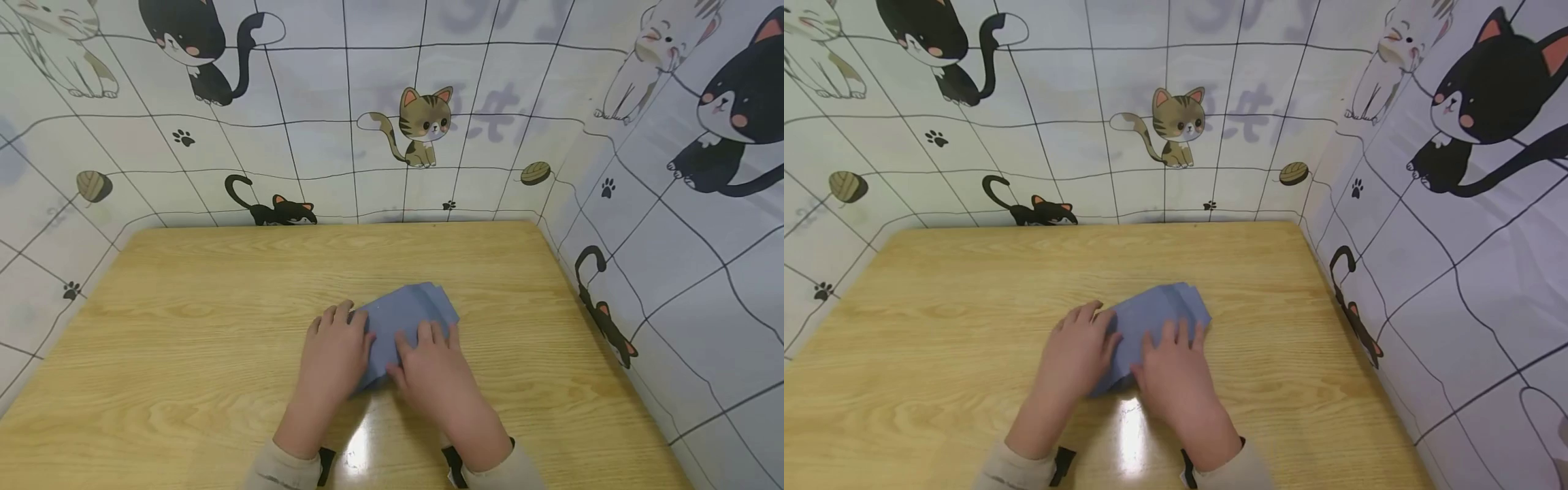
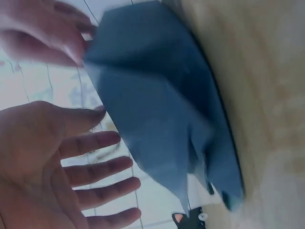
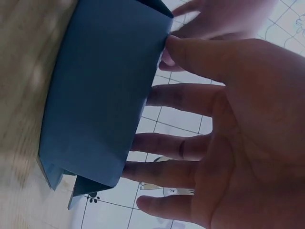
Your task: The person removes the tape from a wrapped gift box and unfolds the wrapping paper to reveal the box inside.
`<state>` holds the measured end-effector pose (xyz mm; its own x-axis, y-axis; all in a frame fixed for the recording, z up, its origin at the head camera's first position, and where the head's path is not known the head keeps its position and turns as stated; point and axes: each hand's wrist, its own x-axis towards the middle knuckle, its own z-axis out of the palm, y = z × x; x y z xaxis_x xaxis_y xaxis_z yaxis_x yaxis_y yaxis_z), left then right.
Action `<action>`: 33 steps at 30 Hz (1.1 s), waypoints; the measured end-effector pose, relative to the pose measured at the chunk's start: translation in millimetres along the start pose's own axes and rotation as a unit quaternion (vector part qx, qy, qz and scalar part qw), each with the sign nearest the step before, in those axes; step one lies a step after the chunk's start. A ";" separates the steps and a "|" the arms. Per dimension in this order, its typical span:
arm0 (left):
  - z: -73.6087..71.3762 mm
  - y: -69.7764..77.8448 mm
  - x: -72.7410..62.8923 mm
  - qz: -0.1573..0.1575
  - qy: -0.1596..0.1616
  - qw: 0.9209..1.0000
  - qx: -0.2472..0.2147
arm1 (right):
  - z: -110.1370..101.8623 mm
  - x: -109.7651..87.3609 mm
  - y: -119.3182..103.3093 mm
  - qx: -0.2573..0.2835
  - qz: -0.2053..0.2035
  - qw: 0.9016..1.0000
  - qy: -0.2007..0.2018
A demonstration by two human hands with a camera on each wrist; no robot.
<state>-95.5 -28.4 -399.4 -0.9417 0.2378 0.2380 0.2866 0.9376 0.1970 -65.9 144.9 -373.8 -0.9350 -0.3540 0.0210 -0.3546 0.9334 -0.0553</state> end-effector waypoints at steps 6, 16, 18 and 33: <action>-5.3 10.7 -21.0 0.041 -0.038 0.998 0.004 | -5.7 -8.8 -7.2 -0.026 -0.016 1.000 0.002; -1.4 2.3 -18.7 0.036 -0.076 0.996 -0.043 | -7.1 10.4 19.8 0.064 0.027 0.997 -0.042; 0.0 1.3 -16.9 0.033 -0.087 0.994 -0.052 | -2.3 15.4 27.5 0.075 0.025 0.996 -0.044; 0.8 -21.0 10.1 0.097 -0.034 0.994 -0.039 | -2.3 35.1 23.0 0.059 0.015 0.993 -0.097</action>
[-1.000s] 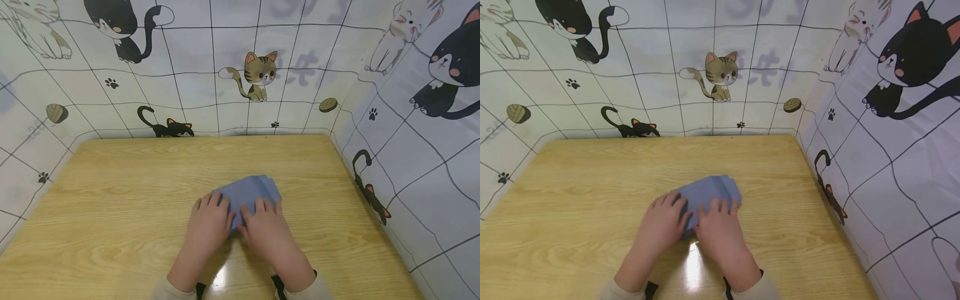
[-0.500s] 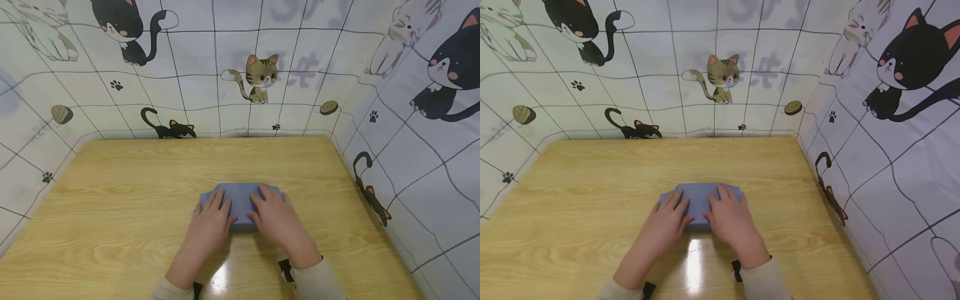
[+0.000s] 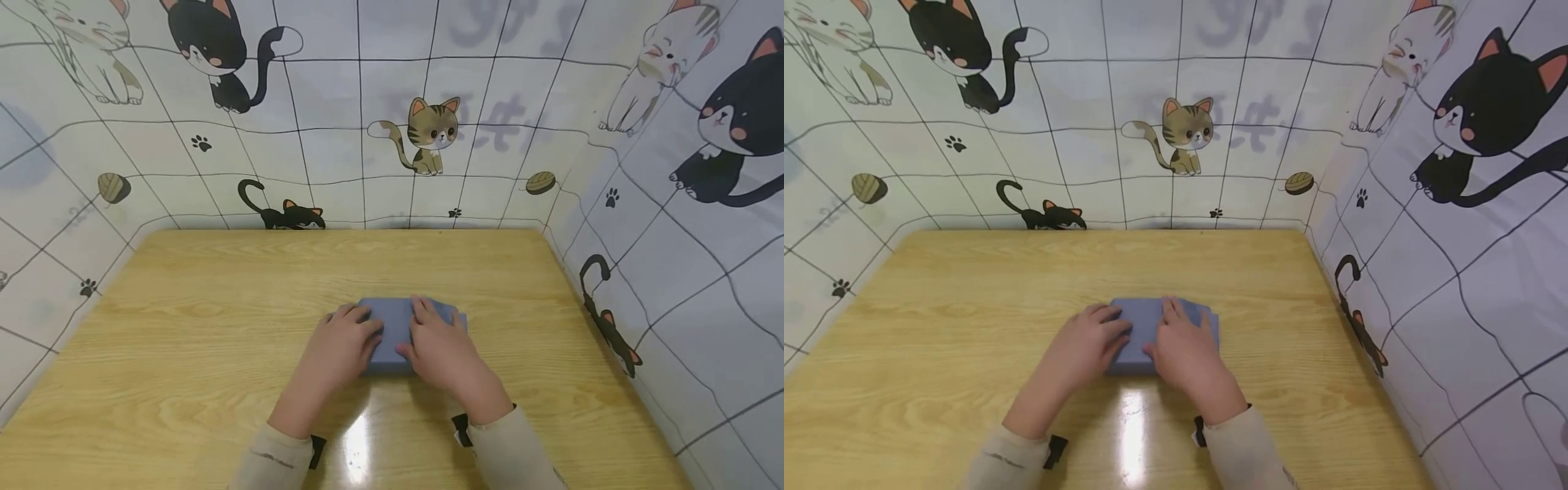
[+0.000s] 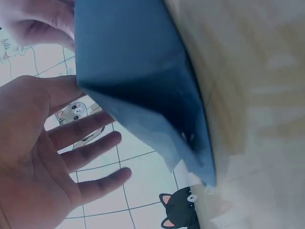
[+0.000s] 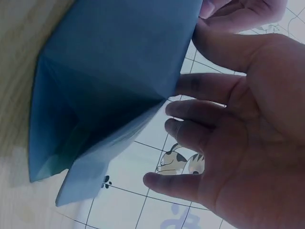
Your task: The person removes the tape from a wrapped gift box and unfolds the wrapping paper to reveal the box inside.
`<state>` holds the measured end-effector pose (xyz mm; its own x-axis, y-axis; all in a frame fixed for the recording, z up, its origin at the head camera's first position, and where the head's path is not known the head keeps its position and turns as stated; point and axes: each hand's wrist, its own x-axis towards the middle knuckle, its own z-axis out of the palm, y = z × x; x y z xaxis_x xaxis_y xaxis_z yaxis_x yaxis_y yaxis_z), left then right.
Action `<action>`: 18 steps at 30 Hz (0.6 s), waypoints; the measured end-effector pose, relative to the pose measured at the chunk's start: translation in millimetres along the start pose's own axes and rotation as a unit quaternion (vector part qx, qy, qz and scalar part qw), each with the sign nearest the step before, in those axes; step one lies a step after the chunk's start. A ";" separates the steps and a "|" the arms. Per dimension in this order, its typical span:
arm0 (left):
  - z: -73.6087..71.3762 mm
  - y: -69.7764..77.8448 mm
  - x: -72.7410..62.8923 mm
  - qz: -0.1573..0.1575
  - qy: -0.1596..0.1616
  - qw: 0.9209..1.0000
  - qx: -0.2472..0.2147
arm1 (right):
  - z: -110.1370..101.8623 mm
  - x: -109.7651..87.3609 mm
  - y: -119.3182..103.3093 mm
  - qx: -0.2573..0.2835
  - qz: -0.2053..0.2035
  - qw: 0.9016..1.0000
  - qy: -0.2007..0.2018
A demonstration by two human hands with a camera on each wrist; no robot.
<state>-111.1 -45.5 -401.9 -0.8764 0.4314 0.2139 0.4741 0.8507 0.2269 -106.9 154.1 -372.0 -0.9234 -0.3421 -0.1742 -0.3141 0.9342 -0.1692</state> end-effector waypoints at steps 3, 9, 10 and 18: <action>0.4 -6.5 9.5 0.025 0.022 0.999 0.000 | -2.8 1.1 1.5 0.005 -0.010 1.000 -0.001; 3.8 -16.4 21.2 0.060 0.008 0.998 -0.002 | -2.7 2.2 2.1 0.013 -0.017 1.000 -0.013; 4.1 -17.3 22.5 0.065 0.004 0.998 0.001 | -2.8 2.2 2.3 0.013 -0.018 1.000 -0.014; 6.0 -21.5 36.9 0.116 -0.035 0.990 0.066 | -1.8 4.0 6.1 0.020 -0.021 1.000 -0.004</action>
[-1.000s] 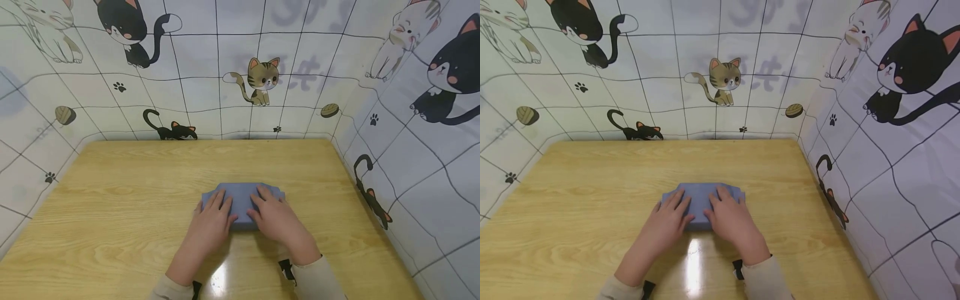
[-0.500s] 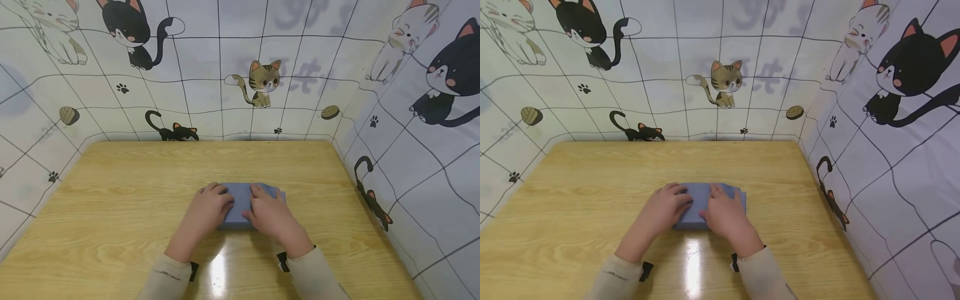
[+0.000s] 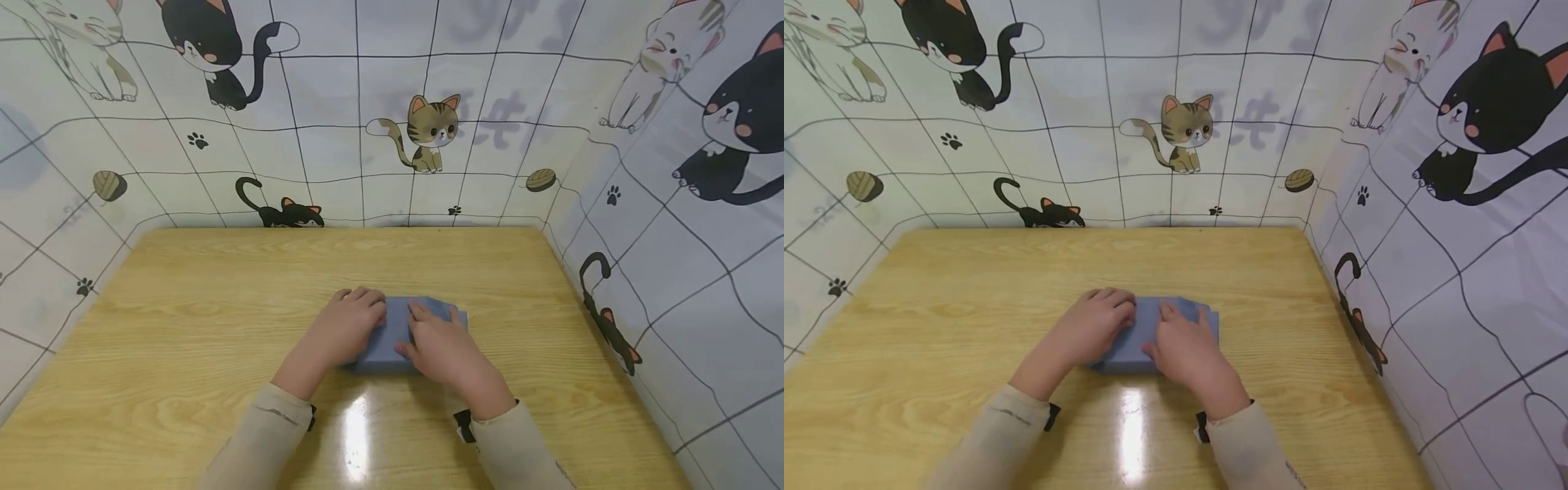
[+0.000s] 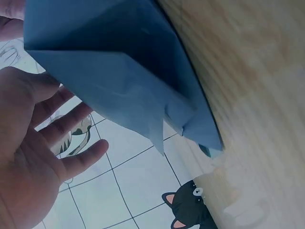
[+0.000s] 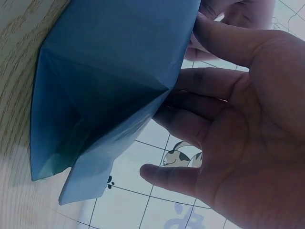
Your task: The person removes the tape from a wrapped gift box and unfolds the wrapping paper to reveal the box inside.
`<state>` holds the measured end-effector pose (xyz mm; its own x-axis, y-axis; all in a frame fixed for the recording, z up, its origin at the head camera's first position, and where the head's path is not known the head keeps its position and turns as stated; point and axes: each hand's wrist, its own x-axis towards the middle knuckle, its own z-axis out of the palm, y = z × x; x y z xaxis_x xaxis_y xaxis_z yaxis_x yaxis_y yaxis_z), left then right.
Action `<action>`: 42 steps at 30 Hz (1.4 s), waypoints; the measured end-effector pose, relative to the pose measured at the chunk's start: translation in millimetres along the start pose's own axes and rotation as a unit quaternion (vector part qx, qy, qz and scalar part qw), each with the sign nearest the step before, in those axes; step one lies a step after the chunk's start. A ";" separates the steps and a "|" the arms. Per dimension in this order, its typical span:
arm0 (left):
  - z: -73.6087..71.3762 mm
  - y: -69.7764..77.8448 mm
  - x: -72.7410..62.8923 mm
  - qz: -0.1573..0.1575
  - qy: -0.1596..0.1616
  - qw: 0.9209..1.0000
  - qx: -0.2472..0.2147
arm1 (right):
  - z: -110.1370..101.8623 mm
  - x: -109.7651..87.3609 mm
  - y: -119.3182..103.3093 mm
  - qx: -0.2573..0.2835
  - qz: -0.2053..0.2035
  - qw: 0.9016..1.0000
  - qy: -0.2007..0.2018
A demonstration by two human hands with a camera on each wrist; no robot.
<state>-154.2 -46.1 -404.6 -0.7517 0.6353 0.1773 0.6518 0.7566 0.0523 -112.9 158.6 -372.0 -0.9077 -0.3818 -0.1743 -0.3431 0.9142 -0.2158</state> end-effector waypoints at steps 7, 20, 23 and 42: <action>-0.4 -4.3 10.3 0.013 -0.034 0.999 0.019 | -1.5 0.4 -0.2 -0.005 -0.003 1.000 0.002; -16.8 -6.9 41.7 -0.032 -0.115 0.993 -0.007 | -3.2 -1.1 -1.1 0.008 -0.003 1.000 0.006; -17.1 -9.2 48.7 -0.047 -0.137 0.989 -0.019 | -2.5 -1.3 -1.1 0.012 0.002 1.000 0.005; -7.0 -20.8 63.1 -0.116 -0.143 0.980 -0.071 | 0.7 -2.6 -2.2 0.022 0.008 1.000 0.005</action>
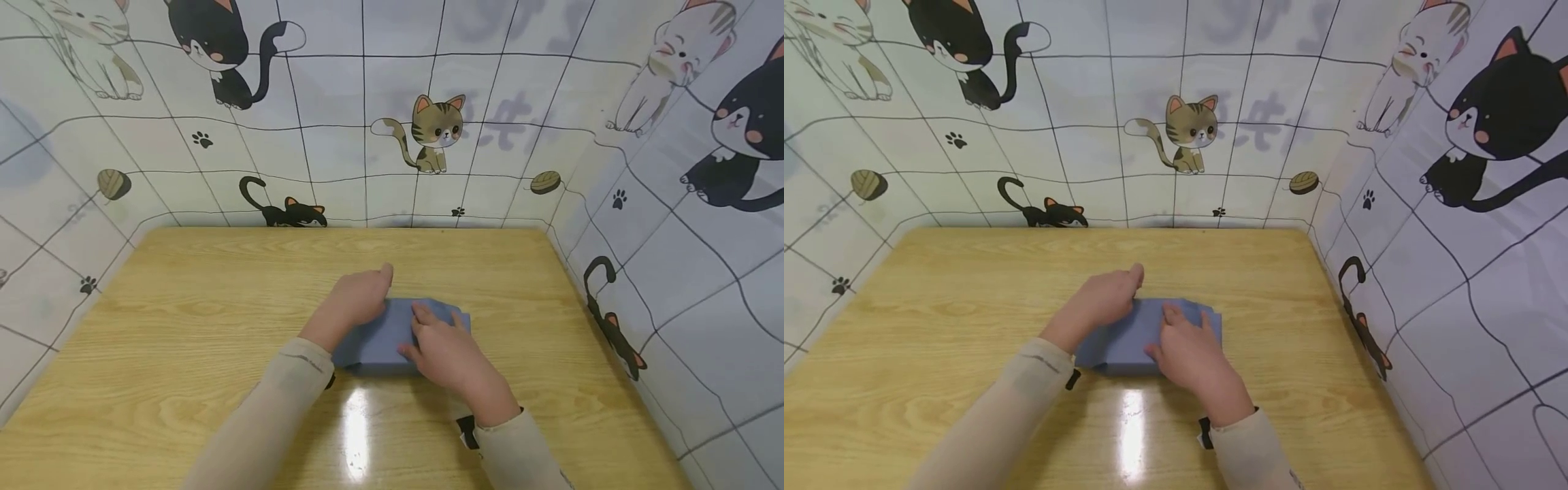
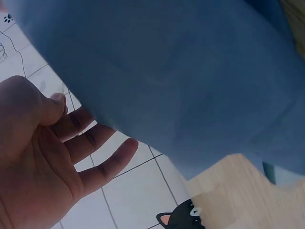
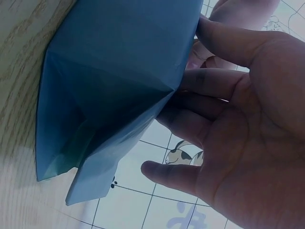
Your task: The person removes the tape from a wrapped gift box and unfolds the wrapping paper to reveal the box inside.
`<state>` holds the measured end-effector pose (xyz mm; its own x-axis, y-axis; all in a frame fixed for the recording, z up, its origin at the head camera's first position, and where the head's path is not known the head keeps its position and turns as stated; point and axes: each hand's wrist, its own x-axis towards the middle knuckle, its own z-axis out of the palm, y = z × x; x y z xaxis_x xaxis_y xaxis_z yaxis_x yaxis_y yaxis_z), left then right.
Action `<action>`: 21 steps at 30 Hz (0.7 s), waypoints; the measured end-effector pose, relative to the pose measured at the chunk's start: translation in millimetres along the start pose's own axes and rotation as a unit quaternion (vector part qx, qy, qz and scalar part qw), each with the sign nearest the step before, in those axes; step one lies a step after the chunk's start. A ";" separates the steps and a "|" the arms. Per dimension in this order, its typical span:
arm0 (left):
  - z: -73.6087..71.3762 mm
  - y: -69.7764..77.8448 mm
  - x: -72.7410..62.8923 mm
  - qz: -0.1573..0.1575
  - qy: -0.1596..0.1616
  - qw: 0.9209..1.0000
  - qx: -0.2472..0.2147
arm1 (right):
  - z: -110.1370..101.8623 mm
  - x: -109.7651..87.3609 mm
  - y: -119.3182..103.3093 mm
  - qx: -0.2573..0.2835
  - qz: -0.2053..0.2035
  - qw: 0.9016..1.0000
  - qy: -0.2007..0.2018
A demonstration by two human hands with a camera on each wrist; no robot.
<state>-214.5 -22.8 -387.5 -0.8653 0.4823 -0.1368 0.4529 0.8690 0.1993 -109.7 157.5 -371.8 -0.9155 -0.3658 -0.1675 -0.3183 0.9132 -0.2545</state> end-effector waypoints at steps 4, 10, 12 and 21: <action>0.0 -2.2 4.4 -0.030 0.000 0.999 -0.028 | 1.1 0.8 1.6 0.003 0.003 1.000 -0.002; -1.6 -1.7 10.3 -0.049 0.025 0.997 -0.049 | 1.2 -1.3 4.2 0.015 0.003 1.000 0.005; -2.4 -1.2 11.9 -0.052 0.030 0.997 -0.049 | 1.6 -1.4 5.3 0.016 0.003 1.000 0.008; 1.8 -5.0 15.5 -0.073 0.028 0.996 -0.041 | 4.8 -2.0 6.8 0.027 0.002 1.000 0.004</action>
<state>-229.8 -19.5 -392.4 -0.9326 0.3418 -0.1159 0.3035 0.9164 0.2608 -108.8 163.6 -377.8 -0.9184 -0.3613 -0.1612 -0.3017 0.9031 -0.3056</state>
